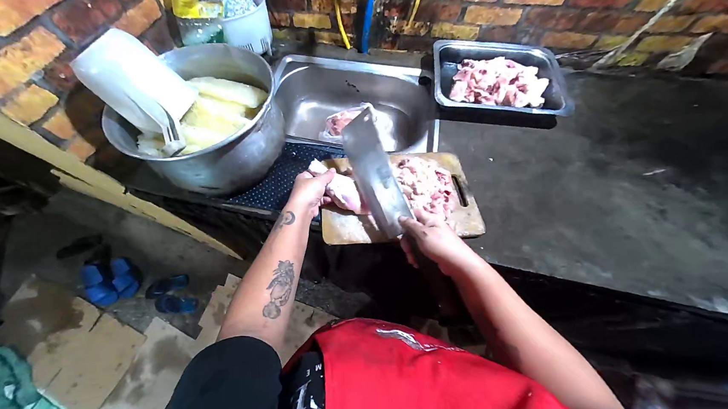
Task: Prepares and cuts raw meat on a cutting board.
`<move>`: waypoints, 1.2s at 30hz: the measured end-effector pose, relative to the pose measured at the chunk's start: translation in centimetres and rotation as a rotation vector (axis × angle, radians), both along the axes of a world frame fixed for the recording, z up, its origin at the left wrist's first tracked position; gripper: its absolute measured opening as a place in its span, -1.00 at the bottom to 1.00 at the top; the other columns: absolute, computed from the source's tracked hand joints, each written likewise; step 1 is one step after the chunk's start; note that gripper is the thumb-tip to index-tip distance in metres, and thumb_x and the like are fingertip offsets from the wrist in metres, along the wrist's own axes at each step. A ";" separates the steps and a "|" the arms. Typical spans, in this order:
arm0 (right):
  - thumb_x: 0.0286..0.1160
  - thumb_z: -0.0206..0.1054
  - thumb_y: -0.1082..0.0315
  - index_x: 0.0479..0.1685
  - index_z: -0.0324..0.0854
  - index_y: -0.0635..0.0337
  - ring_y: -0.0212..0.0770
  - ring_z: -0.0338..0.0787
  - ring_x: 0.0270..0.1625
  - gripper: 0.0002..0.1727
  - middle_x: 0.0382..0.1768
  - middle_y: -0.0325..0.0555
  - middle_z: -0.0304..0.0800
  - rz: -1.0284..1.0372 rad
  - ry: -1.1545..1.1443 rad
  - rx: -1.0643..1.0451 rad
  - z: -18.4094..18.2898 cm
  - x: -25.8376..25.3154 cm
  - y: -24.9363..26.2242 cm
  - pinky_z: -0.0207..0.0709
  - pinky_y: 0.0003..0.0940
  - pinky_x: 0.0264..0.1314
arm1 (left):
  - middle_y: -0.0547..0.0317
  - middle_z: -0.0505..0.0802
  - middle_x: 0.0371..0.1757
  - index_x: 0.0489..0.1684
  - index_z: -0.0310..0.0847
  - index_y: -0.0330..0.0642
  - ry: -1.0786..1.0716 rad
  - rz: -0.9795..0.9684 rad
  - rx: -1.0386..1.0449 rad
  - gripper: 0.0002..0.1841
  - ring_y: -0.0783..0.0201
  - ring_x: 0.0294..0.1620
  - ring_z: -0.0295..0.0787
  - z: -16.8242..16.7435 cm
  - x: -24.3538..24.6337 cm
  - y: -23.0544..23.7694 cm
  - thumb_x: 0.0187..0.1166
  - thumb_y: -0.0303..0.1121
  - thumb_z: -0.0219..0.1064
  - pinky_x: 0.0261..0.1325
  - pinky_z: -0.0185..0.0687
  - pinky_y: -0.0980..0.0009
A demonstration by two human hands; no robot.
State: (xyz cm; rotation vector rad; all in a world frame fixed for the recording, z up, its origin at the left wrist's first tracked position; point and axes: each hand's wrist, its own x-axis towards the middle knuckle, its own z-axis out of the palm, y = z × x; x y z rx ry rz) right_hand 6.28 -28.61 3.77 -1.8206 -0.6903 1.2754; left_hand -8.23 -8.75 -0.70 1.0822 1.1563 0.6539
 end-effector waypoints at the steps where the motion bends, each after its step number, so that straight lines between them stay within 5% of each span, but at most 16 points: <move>1: 0.95 -0.03 0.17 0.25 0.44 0.21 -0.33 0.58 -0.70 -0.69 -0.62 -0.19 0.56 0.021 0.021 -0.044 -0.4 0.1 0.1 0.58 -0.46 -0.61 | -0.08 0.79 -0.05 0.35 0.51 -0.35 0.012 0.023 0.016 -0.59 0.20 -0.21 0.74 -0.3 -0.1 0.0 0.69 -0.28 0.38 -0.14 0.70 0.26; 5: 0.95 -0.05 0.10 0.37 0.42 0.18 -0.34 0.54 -0.72 -0.63 -0.63 -0.22 0.51 -0.090 0.010 -0.105 -0.7 1.5 -0.2 0.56 -0.45 -0.65 | -0.07 0.81 -0.05 0.30 0.58 -0.33 0.066 0.090 0.040 -0.58 0.25 -0.26 0.72 -1.1 -1.3 0.4 0.57 -0.33 0.50 -0.22 0.66 0.34; 8: 0.96 -0.07 0.15 0.38 0.41 0.23 -0.32 0.58 -0.71 -0.64 -0.62 -0.16 0.53 -0.178 -0.139 -0.070 -0.2 2.0 -0.5 0.59 -0.43 -0.61 | -0.07 0.71 -0.02 0.35 0.45 -0.29 0.091 0.074 0.094 -0.53 0.28 -0.34 0.64 -1.1 -1.1 0.5 0.53 -0.40 0.49 -0.28 0.63 0.37; 12: 0.95 -0.06 0.26 0.33 0.48 0.34 -0.27 0.66 -0.65 -0.64 -0.57 -0.06 0.59 -0.174 -0.350 0.042 0.2 1.6 -0.9 0.67 -0.35 -0.48 | -0.15 0.70 0.22 0.52 0.41 -0.32 -0.026 0.026 0.046 -0.55 0.21 -0.09 0.74 -0.9 -0.8 0.6 0.79 -0.24 0.27 0.00 0.73 0.33; 15: 0.94 -0.05 0.24 0.20 0.52 0.37 -0.25 0.68 -0.64 -0.64 -0.60 -0.06 0.61 -0.073 -0.468 0.147 0.2 0.0 -0.6 0.69 -0.29 -0.42 | -0.11 0.73 0.23 0.53 0.44 -0.36 -0.103 0.032 0.004 -0.56 0.20 0.04 0.75 -1.2 -2.0 0.1 0.81 -0.27 0.22 0.14 0.71 0.33; 19: 0.90 -0.02 0.20 0.10 0.60 0.33 -0.13 0.75 -0.56 -0.62 -0.58 -0.05 0.68 0.087 -0.629 0.263 -1.2 -2.7 0.3 0.72 -0.07 -0.36 | -0.05 0.83 0.01 0.20 0.65 -0.41 -0.063 0.107 0.172 -0.66 0.29 -0.14 0.82 -2.6 -3.9 -1.1 0.54 -0.44 0.51 0.05 0.79 0.37; 22: 0.85 0.01 0.22 0.01 0.63 0.26 -0.13 0.70 -0.57 -0.66 -0.61 -0.09 0.63 0.159 -0.778 0.296 -2.2 -4.5 1.1 0.65 -0.04 -0.41 | -0.06 0.89 -0.06 0.04 0.75 -0.40 -0.027 0.149 0.286 -0.73 0.22 -0.11 0.86 -3.9 -4.5 -1.5 0.44 -0.48 0.53 0.12 0.80 0.23; 30: 0.84 0.05 0.24 0.05 0.64 0.27 0.08 0.77 -0.41 -0.68 -0.52 0.05 0.68 0.261 -0.949 0.114 -2.7 -5.1 1.6 0.61 0.14 -0.30 | -0.04 0.87 -0.14 -0.02 0.75 -0.43 -0.054 0.106 0.284 -0.78 0.25 -0.19 0.82 -4.8 -4.0 -2.7 0.45 -0.51 0.51 0.06 0.77 0.26; 36: 0.85 0.01 0.22 0.17 0.59 0.32 -0.18 0.74 -0.57 -0.64 -0.57 -0.11 0.67 0.108 -1.031 0.658 1.5 -4.6 1.1 0.69 -0.09 -0.49 | -0.05 0.88 -0.12 0.06 0.75 -0.42 -0.048 0.038 0.271 -0.74 0.25 -0.19 0.88 -4.4 -4.0 -3.0 0.56 -0.40 0.49 0.07 0.85 0.28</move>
